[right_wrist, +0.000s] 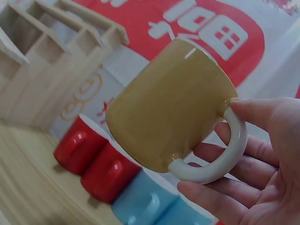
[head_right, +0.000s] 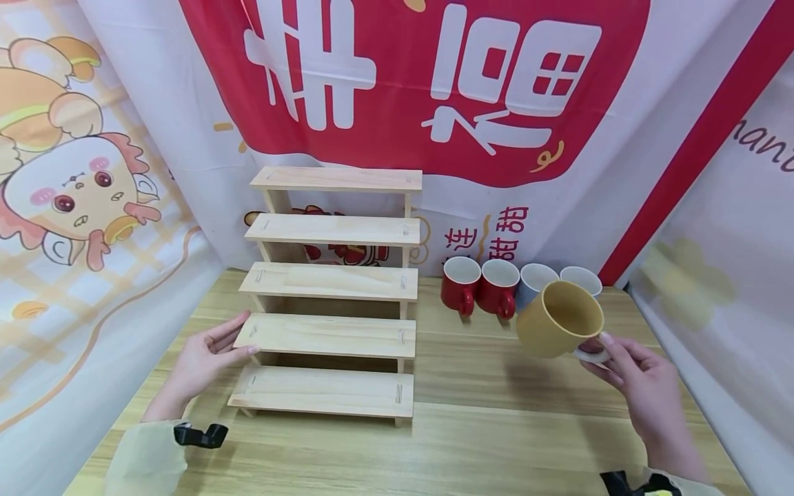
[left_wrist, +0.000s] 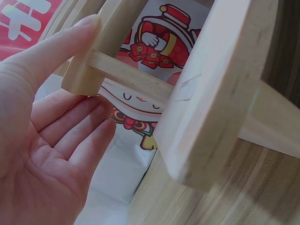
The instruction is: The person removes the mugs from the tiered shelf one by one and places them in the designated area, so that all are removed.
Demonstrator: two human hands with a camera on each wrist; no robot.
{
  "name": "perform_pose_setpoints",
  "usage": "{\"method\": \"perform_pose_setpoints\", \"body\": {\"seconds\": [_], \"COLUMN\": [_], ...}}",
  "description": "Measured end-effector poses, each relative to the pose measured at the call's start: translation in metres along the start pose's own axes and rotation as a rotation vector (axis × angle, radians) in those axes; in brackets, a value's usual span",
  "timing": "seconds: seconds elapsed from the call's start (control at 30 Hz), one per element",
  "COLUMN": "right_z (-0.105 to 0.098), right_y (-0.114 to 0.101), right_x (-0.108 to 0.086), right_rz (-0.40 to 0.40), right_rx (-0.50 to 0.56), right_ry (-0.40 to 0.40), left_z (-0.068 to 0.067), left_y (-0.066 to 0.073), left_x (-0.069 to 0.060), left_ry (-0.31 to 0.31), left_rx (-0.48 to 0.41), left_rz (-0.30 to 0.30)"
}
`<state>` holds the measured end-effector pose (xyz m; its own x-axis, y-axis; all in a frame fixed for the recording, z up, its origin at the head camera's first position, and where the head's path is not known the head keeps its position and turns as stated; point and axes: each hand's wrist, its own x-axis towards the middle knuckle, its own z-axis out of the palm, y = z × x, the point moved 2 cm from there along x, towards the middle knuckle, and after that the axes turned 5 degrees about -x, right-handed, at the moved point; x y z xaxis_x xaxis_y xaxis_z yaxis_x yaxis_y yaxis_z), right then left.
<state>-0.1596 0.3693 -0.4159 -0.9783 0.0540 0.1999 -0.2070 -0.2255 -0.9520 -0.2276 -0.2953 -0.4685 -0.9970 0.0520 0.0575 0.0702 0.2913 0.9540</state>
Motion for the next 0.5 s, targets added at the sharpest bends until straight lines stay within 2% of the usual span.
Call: {"method": "perform_pose_setpoints", "body": {"seconds": [0.27, 0.5], "right_z": [-0.032, -0.056], "right_y": [0.012, 0.024], "right_x": [-0.004, -0.012], "right_rz": [0.05, 0.115], "right_rx": [0.087, 0.083], "right_ry": [0.104, 0.224], "left_z": [-0.001, -0.001], "left_y": [0.0, 0.0], "left_x": [0.0, 0.001], "left_ry": [-0.006, -0.006], "left_rx": [-0.001, -0.004], "left_rz": [-0.011, -0.016]}}
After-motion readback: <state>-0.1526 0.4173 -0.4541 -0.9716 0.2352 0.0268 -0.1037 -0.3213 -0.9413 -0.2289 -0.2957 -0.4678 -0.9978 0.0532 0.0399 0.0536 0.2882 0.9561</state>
